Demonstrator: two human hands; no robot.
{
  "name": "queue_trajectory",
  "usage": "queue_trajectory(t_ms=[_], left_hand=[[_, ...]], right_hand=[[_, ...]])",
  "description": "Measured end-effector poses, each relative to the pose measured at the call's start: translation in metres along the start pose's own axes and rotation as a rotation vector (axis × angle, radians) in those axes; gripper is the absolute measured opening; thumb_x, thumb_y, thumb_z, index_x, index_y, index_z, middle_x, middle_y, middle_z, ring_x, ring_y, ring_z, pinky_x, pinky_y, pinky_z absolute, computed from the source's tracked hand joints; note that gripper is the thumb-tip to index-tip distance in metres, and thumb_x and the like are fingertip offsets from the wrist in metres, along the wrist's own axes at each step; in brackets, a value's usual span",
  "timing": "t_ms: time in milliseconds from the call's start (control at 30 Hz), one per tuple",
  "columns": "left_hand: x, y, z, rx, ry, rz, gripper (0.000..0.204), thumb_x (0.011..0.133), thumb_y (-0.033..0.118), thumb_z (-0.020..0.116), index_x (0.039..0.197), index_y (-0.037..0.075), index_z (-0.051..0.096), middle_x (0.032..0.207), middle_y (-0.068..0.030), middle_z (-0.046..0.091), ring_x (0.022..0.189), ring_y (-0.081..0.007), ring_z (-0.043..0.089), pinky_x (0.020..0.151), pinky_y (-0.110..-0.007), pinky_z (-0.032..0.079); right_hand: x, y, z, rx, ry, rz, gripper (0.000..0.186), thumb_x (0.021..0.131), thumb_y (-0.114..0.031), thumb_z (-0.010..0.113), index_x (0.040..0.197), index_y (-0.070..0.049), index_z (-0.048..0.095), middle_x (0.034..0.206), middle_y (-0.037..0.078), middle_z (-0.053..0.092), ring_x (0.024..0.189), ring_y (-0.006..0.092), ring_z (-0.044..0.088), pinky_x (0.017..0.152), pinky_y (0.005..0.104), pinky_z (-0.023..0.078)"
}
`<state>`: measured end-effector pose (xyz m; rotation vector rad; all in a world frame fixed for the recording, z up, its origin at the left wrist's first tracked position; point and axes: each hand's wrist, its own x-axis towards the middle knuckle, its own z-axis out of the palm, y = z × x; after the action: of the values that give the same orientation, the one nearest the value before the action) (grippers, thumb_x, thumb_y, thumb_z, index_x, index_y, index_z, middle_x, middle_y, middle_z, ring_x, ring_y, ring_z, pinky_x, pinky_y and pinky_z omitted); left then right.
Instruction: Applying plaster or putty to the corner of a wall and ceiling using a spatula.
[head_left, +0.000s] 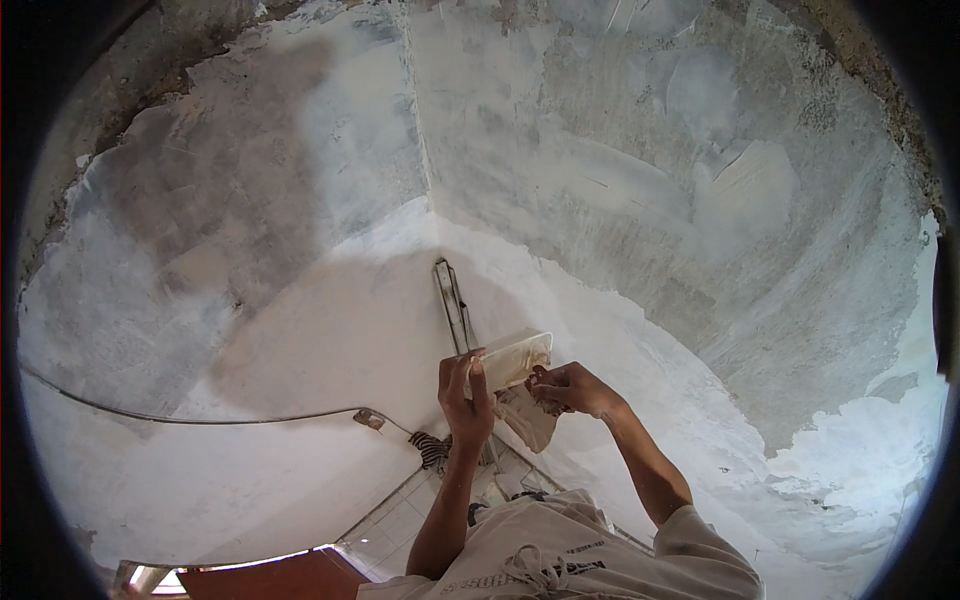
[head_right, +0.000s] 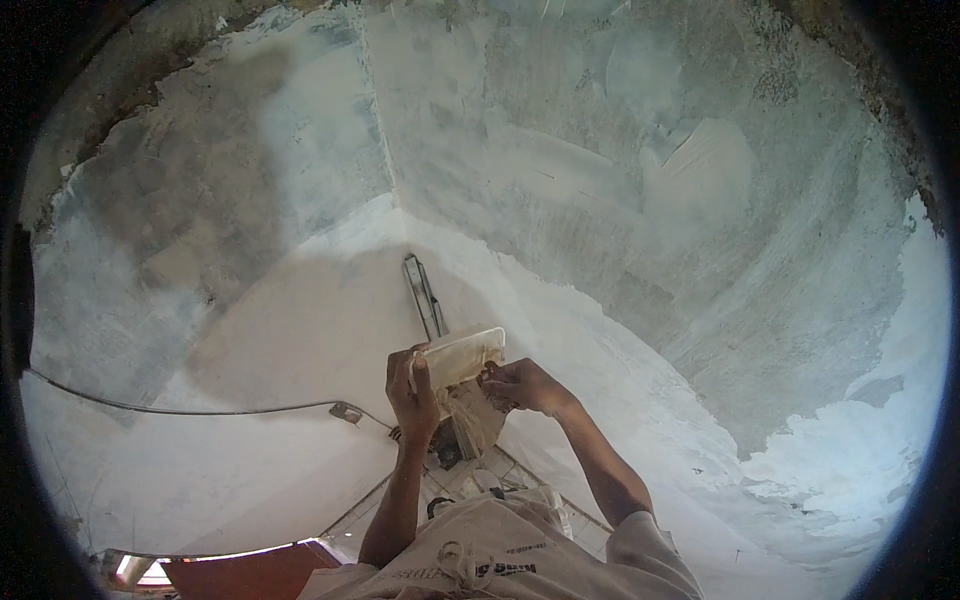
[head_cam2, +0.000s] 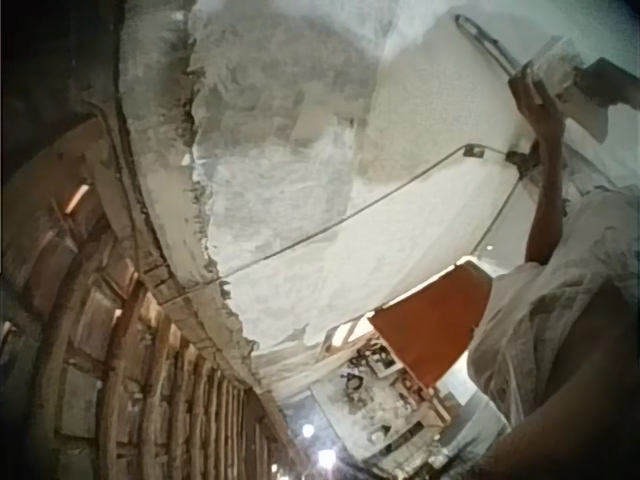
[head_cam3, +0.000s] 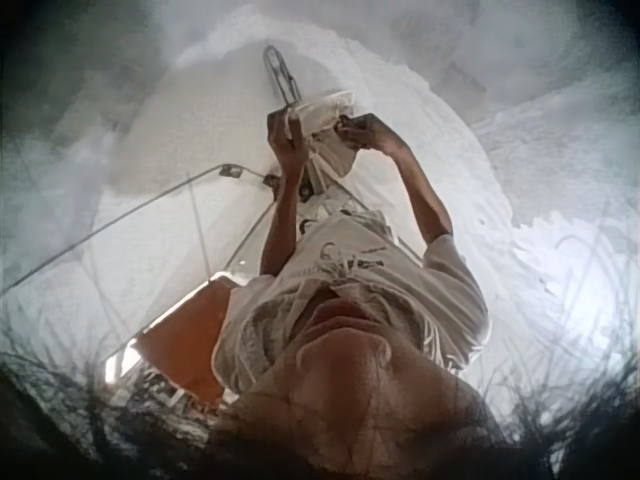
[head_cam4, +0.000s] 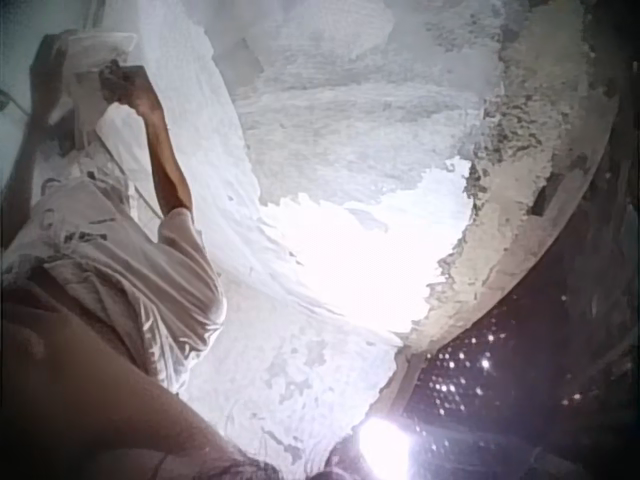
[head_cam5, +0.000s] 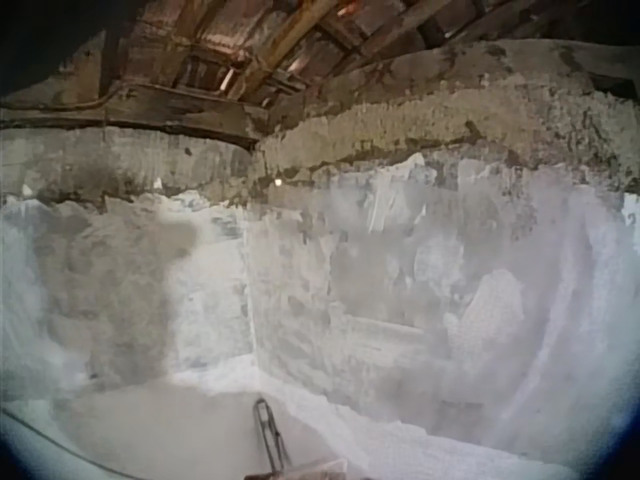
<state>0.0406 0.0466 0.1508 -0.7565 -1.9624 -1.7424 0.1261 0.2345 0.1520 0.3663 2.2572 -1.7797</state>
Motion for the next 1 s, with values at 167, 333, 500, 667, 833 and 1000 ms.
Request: queue_trajectory(t_ms=[167, 333, 500, 667, 833, 1000], left_hand=[[-0.001, 0.0, 0.006, 0.001, -0.011, 0.041, 0.019, 0.093, 0.006, 0.051, 0.104, -0.003, 0.062, 0.094, -0.0174, 0.062, 0.085, -0.0296, 0.058, 0.075, -0.039, 0.047], [-0.001, -0.002, 0.006, -0.018, -0.005, 0.0, 0.019, 0.093, 0.007, 0.051, 0.104, -0.003, 0.062, 0.094, -0.0172, 0.061, 0.085, -0.0289, 0.058, 0.075, -0.038, 0.047], [0.003, -0.003, 0.001, -0.085, 0.04, -0.141, 0.026, 0.098, 0.016, 0.046, 0.108, -0.003, 0.061, 0.094, -0.0149, 0.061, 0.088, -0.0236, 0.058, 0.076, -0.035, 0.047], [0.01, -0.003, -0.004, -0.339, 0.183, -0.356, 0.033, 0.1, 0.026, 0.046, 0.11, -0.002, 0.06, 0.094, -0.0092, 0.06, 0.09, -0.0162, 0.056, 0.079, -0.031, 0.048], [0.017, -0.004, 0.003, -0.518, 0.188, -0.479, 0.038, 0.1, 0.032, 0.044, 0.109, -0.001, 0.059, 0.095, -0.007, 0.06, 0.088, -0.0153, 0.056, 0.08, -0.03, 0.047], [0.02, 0.006, 0.016, -0.639, 0.126, -0.517, 0.041, 0.099, 0.038, 0.044, 0.104, 0.0, 0.058, 0.093, -0.006, 0.058, 0.085, -0.0157, 0.056, 0.079, -0.03, 0.047]], right_hand=[[0.002, -0.003, 0.001, -0.056, 0.026, 0.031, 0.03, 0.089, -0.029, 0.066, 0.103, -0.004, 0.07, 0.072, 0.0, 0.063, 0.059, 0.0063, 0.052, 0.051, 0.0235, 0.042], [0.006, -0.001, 0.01, 0.008, -0.011, 0.087, 0.026, 0.087, -0.025, 0.069, 0.1, -0.003, 0.071, 0.074, 0.0, 0.064, 0.062, 0.006, 0.054, 0.055, 0.0218, 0.045], [-0.007, 0.008, -0.004, 0.358, 0.003, -0.117, 0.032, 0.086, -0.025, 0.069, 0.105, 0.0, 0.067, 0.076, -0.003, 0.06, 0.061, 0.0052, 0.049, 0.051, 0.0211, 0.04], [-0.025, -0.002, -0.042, 0.631, 0.041, -0.255, 0.03, 0.085, -0.023, 0.069, 0.105, 0.0, 0.064, 0.079, -0.006, 0.058, 0.061, 0.0033, 0.05, 0.051, 0.0178, 0.04], [-0.075, -0.097, -0.074, 0.346, 0.391, -0.604, 0.014, 0.09, -0.007, 0.061, 0.102, -0.002, 0.065, 0.082, -0.001, 0.06, 0.071, 0.0071, 0.057, 0.061, 0.022, 0.047], [-0.153, -0.212, -0.11, -0.353, 0.752, -0.931, 0.017, 0.089, 0.002, 0.057, 0.104, 0.001, 0.065, 0.095, 0.004, 0.063, 0.079, 0.0103, 0.059, 0.068, 0.0239, 0.048]])
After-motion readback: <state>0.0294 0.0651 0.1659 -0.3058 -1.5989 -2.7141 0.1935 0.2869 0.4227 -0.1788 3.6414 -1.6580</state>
